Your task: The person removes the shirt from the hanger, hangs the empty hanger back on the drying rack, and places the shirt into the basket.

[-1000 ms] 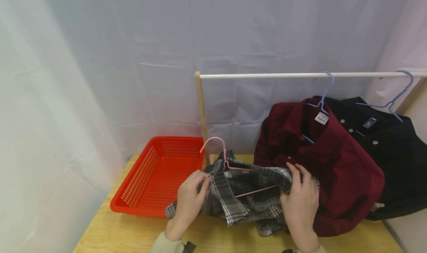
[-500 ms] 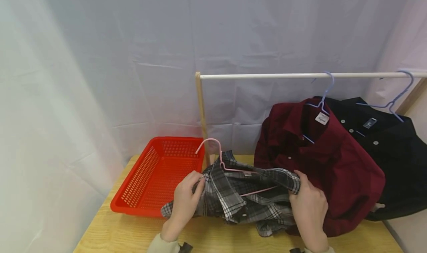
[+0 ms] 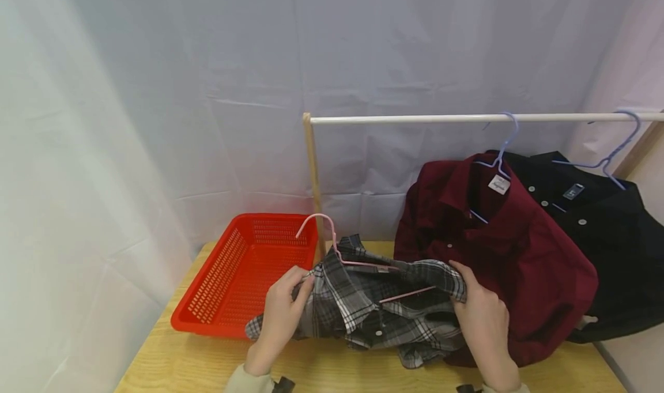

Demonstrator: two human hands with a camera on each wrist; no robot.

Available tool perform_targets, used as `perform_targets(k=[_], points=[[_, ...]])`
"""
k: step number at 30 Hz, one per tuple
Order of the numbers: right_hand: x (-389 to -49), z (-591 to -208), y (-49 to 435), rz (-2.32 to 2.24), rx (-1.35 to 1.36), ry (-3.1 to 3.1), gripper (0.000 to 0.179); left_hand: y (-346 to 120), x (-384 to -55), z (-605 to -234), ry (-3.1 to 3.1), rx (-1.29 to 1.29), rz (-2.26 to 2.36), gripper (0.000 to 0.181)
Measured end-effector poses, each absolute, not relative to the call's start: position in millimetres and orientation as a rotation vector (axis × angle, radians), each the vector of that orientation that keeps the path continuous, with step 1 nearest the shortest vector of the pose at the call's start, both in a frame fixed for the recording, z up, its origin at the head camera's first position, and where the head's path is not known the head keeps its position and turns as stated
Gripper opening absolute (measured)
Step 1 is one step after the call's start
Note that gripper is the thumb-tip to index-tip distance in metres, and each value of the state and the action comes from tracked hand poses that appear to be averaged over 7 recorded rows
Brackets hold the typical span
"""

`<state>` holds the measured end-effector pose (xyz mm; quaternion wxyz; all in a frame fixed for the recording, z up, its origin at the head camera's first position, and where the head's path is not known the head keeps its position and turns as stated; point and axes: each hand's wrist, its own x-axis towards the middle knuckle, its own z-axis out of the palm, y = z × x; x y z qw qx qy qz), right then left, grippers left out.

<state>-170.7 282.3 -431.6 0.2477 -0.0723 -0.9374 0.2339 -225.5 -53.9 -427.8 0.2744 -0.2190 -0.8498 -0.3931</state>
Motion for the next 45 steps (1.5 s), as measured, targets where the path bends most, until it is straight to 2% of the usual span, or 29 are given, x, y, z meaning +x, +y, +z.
perform_targets(k=[6, 22, 27, 29, 36, 42, 45], points=[[-172, -437, 280, 0.640, 0.009, -2.383, 0.073, -57, -227, -425, -2.283, -0.549, -1.097, 0.011], [-172, -440, 281, 0.725, -0.116, -2.342, 0.045, -61, -223, -427, -2.209, -0.712, -1.198, 0.011], [-171, -437, 286, 0.804, -0.209, -2.382, 0.046, -62, -224, -430, -2.188, -0.742, -1.219, 0.012], [-172, -434, 289, 0.882, -0.267, -2.416, 0.049, -63, -224, -430, -2.172, -0.758, -1.237, 0.013], [-170, -429, 301, 1.343, -0.369, -2.438, 0.034, -66, -225, -430, -2.139, -0.775, -1.298, 0.016], [-171, -434, 313, 1.710, -0.271, -2.359, 0.033, -66, -223, -428, -2.075, -0.844, -1.343, 0.017], [-172, -439, 319, 2.041, -0.135, -2.167, 0.041, -66, -223, -429, -2.047, -0.868, -1.363, 0.020]])
